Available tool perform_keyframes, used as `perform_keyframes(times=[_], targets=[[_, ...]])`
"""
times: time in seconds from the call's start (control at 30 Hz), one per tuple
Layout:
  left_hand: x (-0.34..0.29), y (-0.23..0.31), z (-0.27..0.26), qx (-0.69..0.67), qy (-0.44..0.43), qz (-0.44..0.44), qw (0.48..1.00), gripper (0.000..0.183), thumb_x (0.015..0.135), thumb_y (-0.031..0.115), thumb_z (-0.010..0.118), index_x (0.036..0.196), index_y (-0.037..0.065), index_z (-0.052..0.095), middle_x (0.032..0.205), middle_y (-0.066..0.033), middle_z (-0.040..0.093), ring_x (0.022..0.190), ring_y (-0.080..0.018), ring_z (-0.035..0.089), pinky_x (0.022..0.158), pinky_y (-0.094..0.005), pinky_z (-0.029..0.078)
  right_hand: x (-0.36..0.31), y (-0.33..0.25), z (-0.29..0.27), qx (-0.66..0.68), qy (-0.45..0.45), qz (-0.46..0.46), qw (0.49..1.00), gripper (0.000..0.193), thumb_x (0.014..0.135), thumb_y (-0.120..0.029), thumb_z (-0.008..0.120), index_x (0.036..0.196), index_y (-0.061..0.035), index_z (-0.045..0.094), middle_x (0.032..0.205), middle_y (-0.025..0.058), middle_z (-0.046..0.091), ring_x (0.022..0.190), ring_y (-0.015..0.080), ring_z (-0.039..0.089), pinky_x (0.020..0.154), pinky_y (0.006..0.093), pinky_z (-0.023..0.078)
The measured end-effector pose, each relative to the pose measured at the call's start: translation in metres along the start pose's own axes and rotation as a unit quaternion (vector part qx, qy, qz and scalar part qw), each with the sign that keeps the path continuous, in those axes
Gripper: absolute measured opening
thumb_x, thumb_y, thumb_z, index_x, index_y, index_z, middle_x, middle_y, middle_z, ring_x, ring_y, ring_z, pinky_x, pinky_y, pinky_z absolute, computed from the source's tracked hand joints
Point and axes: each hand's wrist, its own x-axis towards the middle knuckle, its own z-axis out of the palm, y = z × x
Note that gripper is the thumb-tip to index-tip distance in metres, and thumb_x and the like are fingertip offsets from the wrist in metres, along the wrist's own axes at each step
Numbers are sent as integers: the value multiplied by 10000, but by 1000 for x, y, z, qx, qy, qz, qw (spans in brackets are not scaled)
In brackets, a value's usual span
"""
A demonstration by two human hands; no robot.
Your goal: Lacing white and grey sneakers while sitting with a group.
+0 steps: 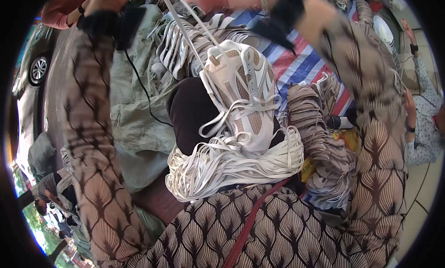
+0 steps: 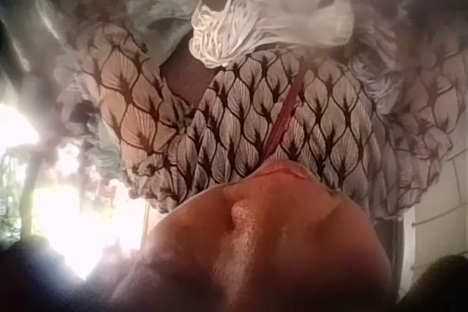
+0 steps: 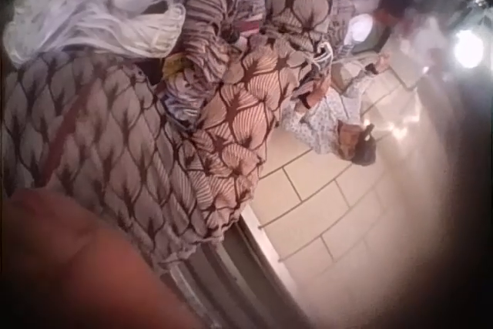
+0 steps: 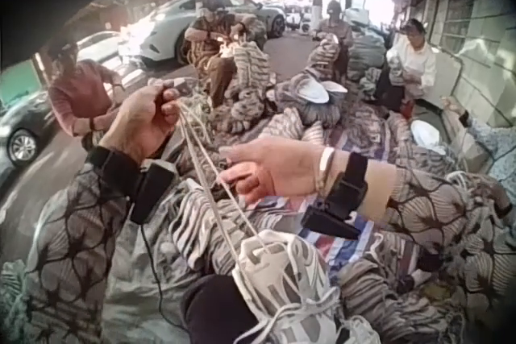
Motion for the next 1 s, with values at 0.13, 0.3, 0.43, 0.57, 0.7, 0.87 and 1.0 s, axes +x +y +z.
perform_keyframes(times=[0.13,0.3,0.43,0.57,0.7,0.87,1.0], targets=[[18,20,24,245,8,180,953,182,969,198,399,974,35,480,781,-34,521,666,-130,515,563,-246,448,-47,27,39,-207,-131,118,962,300,921,-291,510,908,-3,594,677,50,603,429,62,489,358,171,368],[-33,-55,26,527,109,99,837,287,926,233,510,1133,60,413,989,-77,500,757,-172,585,625,-283,494,19,-45,-43,-226,77,-84,967,252,933,-195,429,892,7,572,788,108,639,622,194,610,554,318,514],[-120,-130,-5,679,60,176,711,176,792,157,622,903,20,625,709,-93,604,617,-171,580,584,-297,462,11,-52,4,-272,88,-58,957,259,931,-195,442,929,10,599,717,95,624,499,134,551,421,242,424],[-164,-193,24,749,-131,126,637,139,696,174,648,739,53,595,721,-105,554,714,-293,557,637,-411,418,-10,-37,-15,-256,97,-42,961,257,932,-196,444,930,9,600,709,89,618,492,129,540,415,240,414],[-182,-212,31,835,-99,141,523,130,656,188,634,691,75,579,691,-76,521,739,-247,529,691,-365,367,-17,-32,10,-247,69,-47,965,256,932,-196,446,930,8,601,698,82,608,483,123,526,407,236,400],[-180,-221,43,863,-83,112,485,137,630,177,593,615,46,555,684,-100,527,686,-266,531,710,-384,356,-29,-37,-3,-245,55,-55,966,254,933,-197,449,931,6,601,685,72,597,472,115,507,397,232,383],[-187,-231,46,883,-55,85,458,123,636,161,583,614,43,556,680,-117,529,682,-274,532,698,-384,351,-41,-41,-9,-238,41,-67,968,252,933,-197,451,932,5,602,675,64,588,462,108,493,389,229,370]])
